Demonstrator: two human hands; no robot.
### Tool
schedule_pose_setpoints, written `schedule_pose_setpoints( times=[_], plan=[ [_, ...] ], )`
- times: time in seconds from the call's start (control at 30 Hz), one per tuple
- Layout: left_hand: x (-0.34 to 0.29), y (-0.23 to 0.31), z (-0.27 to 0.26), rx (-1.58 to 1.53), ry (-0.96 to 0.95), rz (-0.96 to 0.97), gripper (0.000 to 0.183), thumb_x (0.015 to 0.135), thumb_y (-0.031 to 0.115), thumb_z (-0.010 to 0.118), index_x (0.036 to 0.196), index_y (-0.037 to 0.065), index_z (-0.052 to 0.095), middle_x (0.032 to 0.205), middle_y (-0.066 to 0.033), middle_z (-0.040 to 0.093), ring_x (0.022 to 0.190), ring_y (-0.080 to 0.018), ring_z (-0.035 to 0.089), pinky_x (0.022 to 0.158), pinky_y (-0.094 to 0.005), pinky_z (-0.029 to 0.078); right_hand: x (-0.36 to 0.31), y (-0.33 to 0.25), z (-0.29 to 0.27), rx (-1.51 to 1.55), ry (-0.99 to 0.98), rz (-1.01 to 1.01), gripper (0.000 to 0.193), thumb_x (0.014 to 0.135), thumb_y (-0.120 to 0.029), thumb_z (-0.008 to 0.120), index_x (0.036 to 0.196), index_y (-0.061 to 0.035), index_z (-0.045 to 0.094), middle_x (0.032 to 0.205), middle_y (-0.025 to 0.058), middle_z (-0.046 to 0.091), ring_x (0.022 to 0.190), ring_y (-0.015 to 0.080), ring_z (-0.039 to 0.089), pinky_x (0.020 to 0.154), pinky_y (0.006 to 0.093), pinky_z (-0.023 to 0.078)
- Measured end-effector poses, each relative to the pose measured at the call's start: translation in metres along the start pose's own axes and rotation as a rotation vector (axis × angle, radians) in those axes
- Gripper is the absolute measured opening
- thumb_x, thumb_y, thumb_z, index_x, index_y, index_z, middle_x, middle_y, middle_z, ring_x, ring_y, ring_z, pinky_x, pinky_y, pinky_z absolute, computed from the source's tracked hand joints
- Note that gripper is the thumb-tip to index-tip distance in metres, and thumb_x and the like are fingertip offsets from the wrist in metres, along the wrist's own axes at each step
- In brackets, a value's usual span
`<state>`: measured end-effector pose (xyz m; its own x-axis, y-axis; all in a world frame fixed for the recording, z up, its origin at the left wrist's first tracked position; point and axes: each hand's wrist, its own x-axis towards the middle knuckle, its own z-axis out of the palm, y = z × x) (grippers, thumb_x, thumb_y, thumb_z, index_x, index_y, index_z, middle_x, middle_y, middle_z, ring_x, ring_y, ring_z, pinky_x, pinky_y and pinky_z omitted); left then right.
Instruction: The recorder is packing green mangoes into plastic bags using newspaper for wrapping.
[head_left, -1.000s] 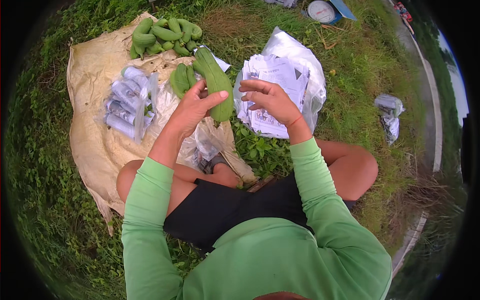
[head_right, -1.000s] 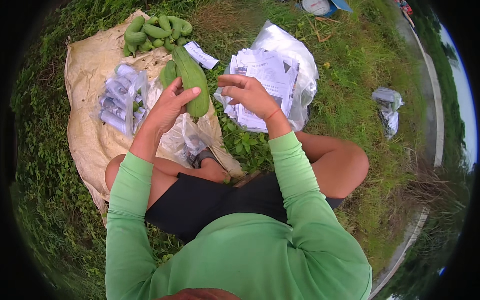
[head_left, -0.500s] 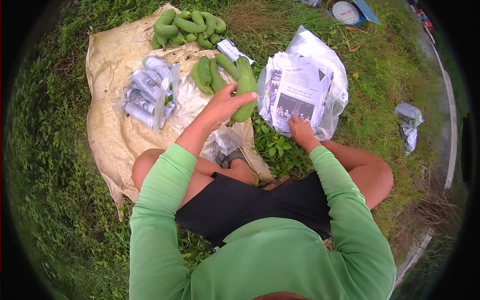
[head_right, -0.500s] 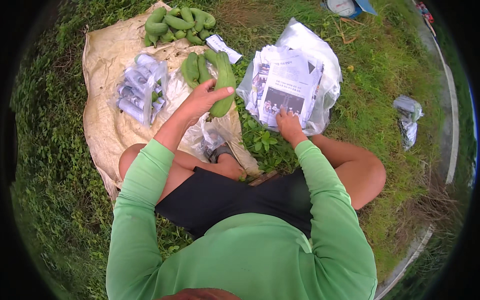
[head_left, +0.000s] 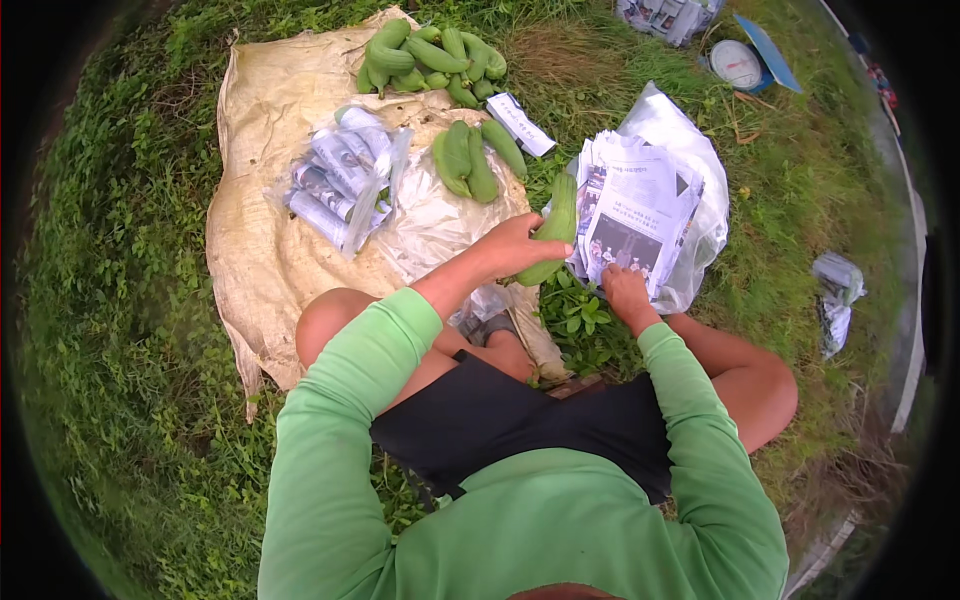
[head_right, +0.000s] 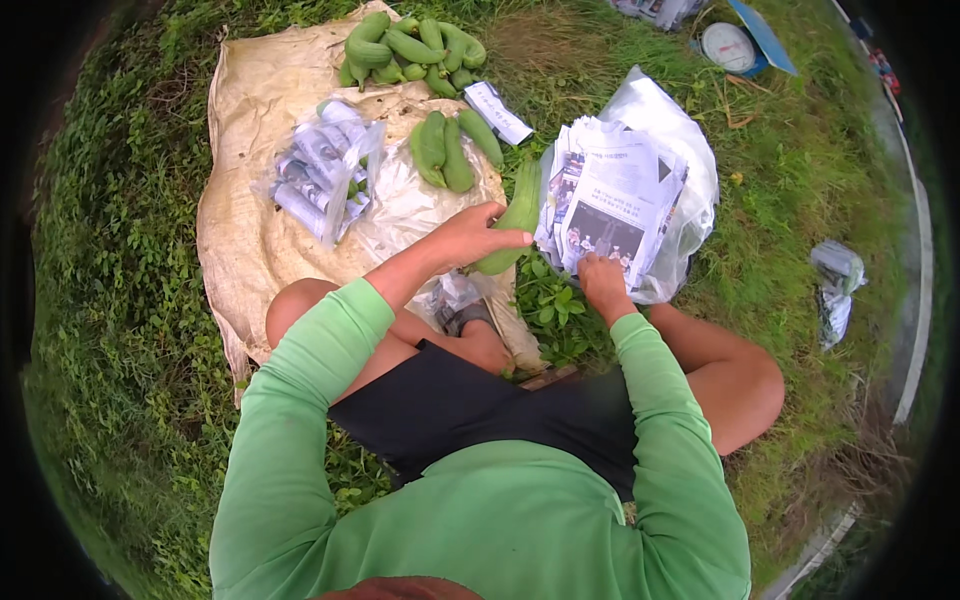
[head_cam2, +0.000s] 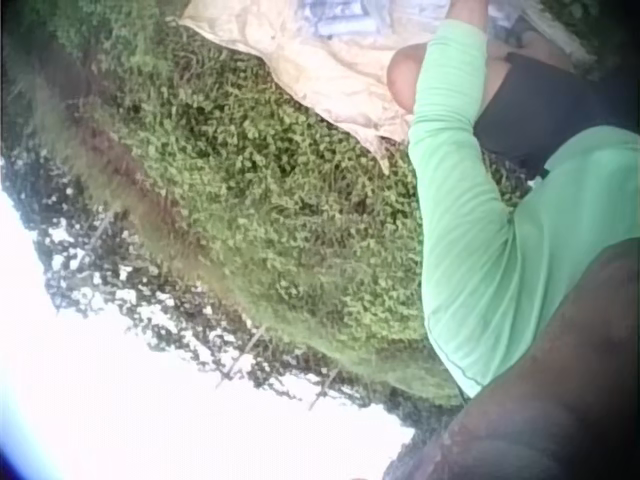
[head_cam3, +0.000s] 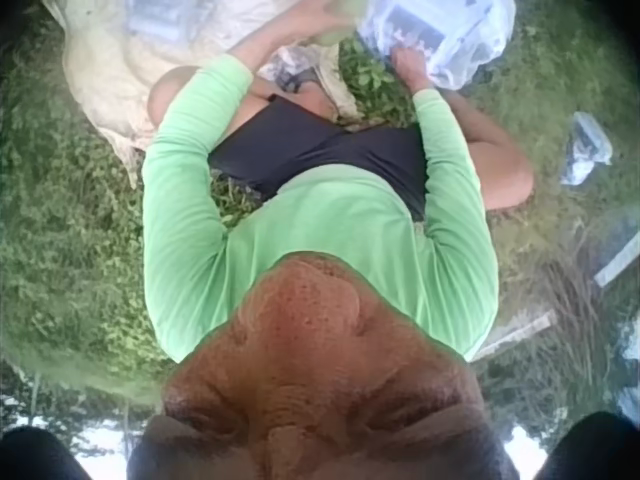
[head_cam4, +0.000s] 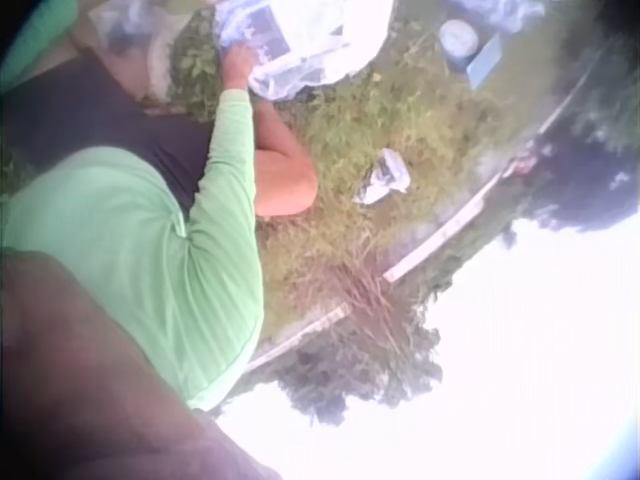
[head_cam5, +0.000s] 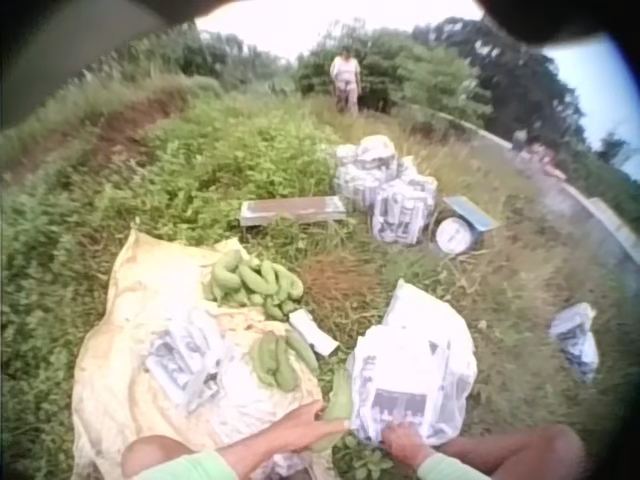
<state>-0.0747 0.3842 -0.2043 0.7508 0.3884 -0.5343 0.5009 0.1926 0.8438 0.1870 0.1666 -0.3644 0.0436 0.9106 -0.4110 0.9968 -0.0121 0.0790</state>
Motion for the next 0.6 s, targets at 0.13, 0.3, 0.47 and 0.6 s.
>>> schedule_pose_setpoints(
  times=[0.13,0.3,0.47,0.6],
  plan=[
    [-0.002,-0.001,0.003,0.121,-0.003,-0.001,0.082,0.087,0.051,0.083,0.141,-0.007,0.060,0.127,-0.0209,0.070,0.114,-0.0259,0.069,0.097,-0.0368,0.054,0.003,0.007,-0.019,0.016,0.121,0.017,0.019,0.098,-0.011,0.056,0.114,-0.0076,0.065,0.097,0.0110,0.072,0.091,0.0338,0.074,0.081,0.0498,0.057],
    [-0.007,-0.001,0.006,0.213,-0.028,-0.010,0.089,0.085,0.057,0.081,0.143,-0.007,0.058,0.129,-0.0241,0.070,0.118,-0.0309,0.069,0.100,-0.0392,0.053,0.003,0.021,-0.042,0.116,0.312,0.002,0.015,0.100,-0.011,0.055,0.108,-0.0063,0.067,0.098,0.0134,0.072,0.087,0.0340,0.075,0.071,0.0472,0.061],
    [-0.007,-0.004,0.005,0.084,-0.072,-0.034,0.079,0.089,0.048,0.082,0.143,-0.005,0.060,0.128,-0.0192,0.071,0.114,-0.0251,0.069,0.097,-0.0363,0.054,0.001,0.040,-0.052,0.066,0.212,0.046,0.012,0.096,-0.010,0.057,0.102,-0.0079,0.068,0.096,0.0116,0.070,0.091,0.0337,0.072,0.075,0.0464,0.060],
    [-0.004,-0.004,0.002,0.068,0.002,-0.054,0.069,0.086,0.048,0.083,0.127,-0.005,0.068,0.110,-0.0165,0.075,0.095,-0.0225,0.072,0.084,-0.0349,0.056,-0.003,0.044,-0.060,-0.071,0.259,0.002,0.014,0.096,-0.016,0.059,0.094,-0.0145,0.073,0.097,0.0060,0.070,0.094,0.0275,0.070,0.076,0.0451,0.056]
  ],
)
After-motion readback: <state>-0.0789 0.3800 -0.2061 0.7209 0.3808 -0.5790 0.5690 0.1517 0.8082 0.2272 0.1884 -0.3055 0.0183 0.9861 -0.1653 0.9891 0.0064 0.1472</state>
